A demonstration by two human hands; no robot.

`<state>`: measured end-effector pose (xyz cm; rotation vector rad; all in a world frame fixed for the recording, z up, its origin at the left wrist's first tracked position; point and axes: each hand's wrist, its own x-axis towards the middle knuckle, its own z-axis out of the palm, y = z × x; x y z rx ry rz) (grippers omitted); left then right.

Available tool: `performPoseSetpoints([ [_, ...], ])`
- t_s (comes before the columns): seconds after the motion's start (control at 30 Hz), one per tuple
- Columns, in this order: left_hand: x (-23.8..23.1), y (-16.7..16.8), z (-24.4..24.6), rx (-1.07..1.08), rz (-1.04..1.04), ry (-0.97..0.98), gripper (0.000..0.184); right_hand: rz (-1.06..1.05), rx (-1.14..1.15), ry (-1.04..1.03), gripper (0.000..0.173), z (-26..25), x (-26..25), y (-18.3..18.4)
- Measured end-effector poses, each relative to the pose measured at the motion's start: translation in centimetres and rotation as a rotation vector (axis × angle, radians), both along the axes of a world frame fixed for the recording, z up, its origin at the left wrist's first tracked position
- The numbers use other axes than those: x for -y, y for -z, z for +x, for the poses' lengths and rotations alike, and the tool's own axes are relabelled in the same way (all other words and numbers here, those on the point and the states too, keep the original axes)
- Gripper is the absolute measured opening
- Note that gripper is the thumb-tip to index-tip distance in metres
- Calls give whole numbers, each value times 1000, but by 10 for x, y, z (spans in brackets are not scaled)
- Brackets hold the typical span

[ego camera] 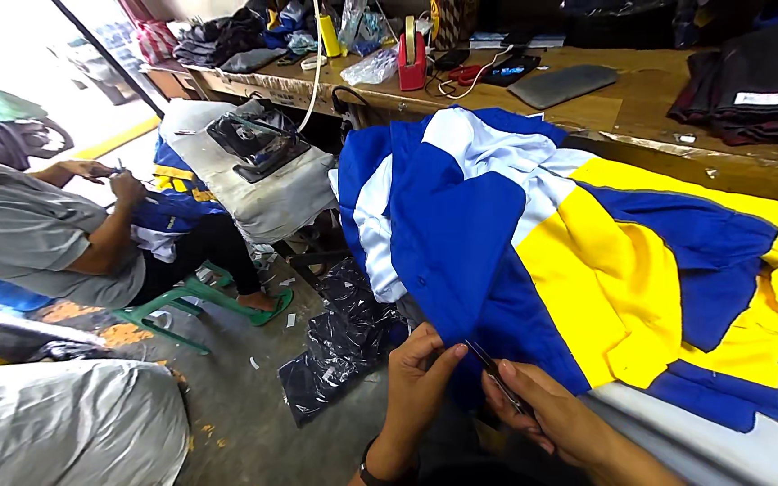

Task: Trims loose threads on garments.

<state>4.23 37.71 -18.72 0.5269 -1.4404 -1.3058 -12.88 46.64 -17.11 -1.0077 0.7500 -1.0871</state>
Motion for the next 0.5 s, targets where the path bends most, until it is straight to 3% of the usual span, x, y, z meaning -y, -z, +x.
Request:
performPoseSetpoints([
  [0.37, -2, 1, -5, 15, -66, -42, 8, 13, 3, 16, 44, -1, 3, -1],
  [0.5, -4, 2, -12, -13, -95, -31, 9, 218, 349, -94, 48, -3, 2, -6],
])
